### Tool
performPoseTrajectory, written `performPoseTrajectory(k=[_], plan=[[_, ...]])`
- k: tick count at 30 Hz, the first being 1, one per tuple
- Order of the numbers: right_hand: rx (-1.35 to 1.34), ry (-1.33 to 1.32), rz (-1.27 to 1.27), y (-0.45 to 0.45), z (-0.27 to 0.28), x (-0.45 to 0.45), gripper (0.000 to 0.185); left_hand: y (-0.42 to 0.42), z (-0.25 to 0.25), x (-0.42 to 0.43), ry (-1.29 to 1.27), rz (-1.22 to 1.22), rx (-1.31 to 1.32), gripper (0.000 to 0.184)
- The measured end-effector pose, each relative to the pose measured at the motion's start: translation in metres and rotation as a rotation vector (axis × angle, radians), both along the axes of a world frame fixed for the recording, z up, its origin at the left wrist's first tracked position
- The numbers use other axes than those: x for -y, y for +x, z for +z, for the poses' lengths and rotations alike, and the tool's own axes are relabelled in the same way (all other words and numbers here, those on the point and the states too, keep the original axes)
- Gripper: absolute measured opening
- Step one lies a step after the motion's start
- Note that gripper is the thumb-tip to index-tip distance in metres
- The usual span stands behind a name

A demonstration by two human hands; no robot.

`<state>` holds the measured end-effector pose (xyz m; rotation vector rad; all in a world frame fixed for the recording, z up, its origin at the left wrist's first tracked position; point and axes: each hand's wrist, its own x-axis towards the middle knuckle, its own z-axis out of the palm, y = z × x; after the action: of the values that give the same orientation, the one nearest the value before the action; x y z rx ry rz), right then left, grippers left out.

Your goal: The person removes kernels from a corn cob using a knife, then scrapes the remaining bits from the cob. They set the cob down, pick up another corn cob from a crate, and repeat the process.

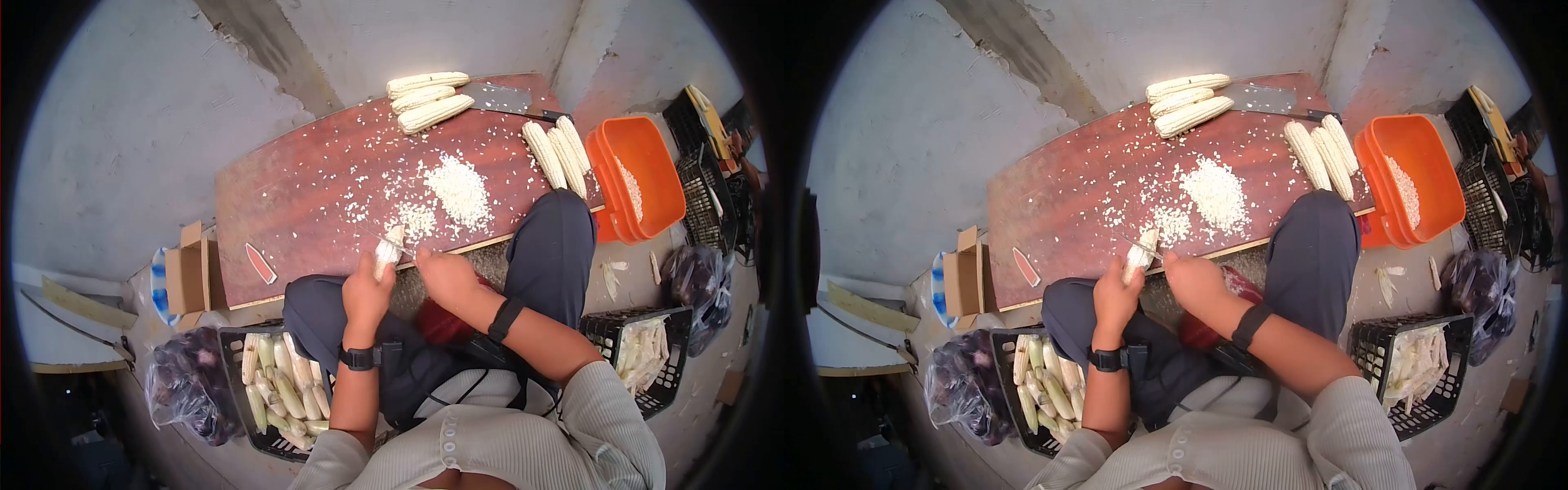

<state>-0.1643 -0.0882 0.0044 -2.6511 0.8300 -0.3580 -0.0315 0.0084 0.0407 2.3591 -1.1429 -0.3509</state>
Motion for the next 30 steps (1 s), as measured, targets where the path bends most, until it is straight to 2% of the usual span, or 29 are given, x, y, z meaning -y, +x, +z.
performPoseTrajectory(k=[3,6,9,12,15,16,19,20,22,24,28,30], plan=[[-0.119,0.085,0.002,0.011,0.003,0.009,0.008,0.000,0.004,0.003,0.047,0.022,-0.029,0.034],[-0.097,0.028,0.017,0.014,-0.013,0.011,0.013,0.002,0.001,0.003,0.030,0.013,0.000,0.034],[-0.017,0.194,-0.094,0.015,-0.015,0.008,0.022,-0.002,0.004,0.006,0.069,0.018,0.009,0.034],[0.192,0.382,-0.186,0.019,-0.029,0.004,0.031,-0.002,-0.004,0.004,-0.033,-0.002,0.004,0.032],[0.164,1.160,-0.464,0.023,-0.027,0.013,0.035,-0.010,-0.007,0.001,-0.043,0.029,-0.053,0.033],[0.230,0.919,-0.352,0.020,-0.041,0.015,0.037,-0.011,-0.008,-0.001,-0.043,0.043,-0.102,0.033],[0.330,0.532,-0.293,0.009,-0.052,0.013,0.037,-0.008,-0.018,-0.004,-0.081,0.111,-0.184,0.034],[0.265,0.505,-0.277,0.004,-0.051,0.010,0.035,-0.007,-0.023,-0.006,-0.074,0.124,-0.201,0.034],[0.137,0.442,-0.239,-0.007,-0.013,0.011,0.033,-0.001,-0.025,-0.005,-0.071,0.153,-0.235,0.034],[0.082,0.282,-0.152,-0.015,0.011,0.010,0.029,0.000,-0.026,-0.002,-0.076,0.155,-0.239,0.034],[-0.088,0.041,-0.022,-0.021,0.010,0.008,0.016,-0.001,-0.026,0.001,-0.059,0.175,-0.245,0.035],[-0.117,0.030,-0.031,-0.018,0.001,0.005,0.012,-0.002,-0.019,0.002,-0.031,0.153,-0.237,0.034]])
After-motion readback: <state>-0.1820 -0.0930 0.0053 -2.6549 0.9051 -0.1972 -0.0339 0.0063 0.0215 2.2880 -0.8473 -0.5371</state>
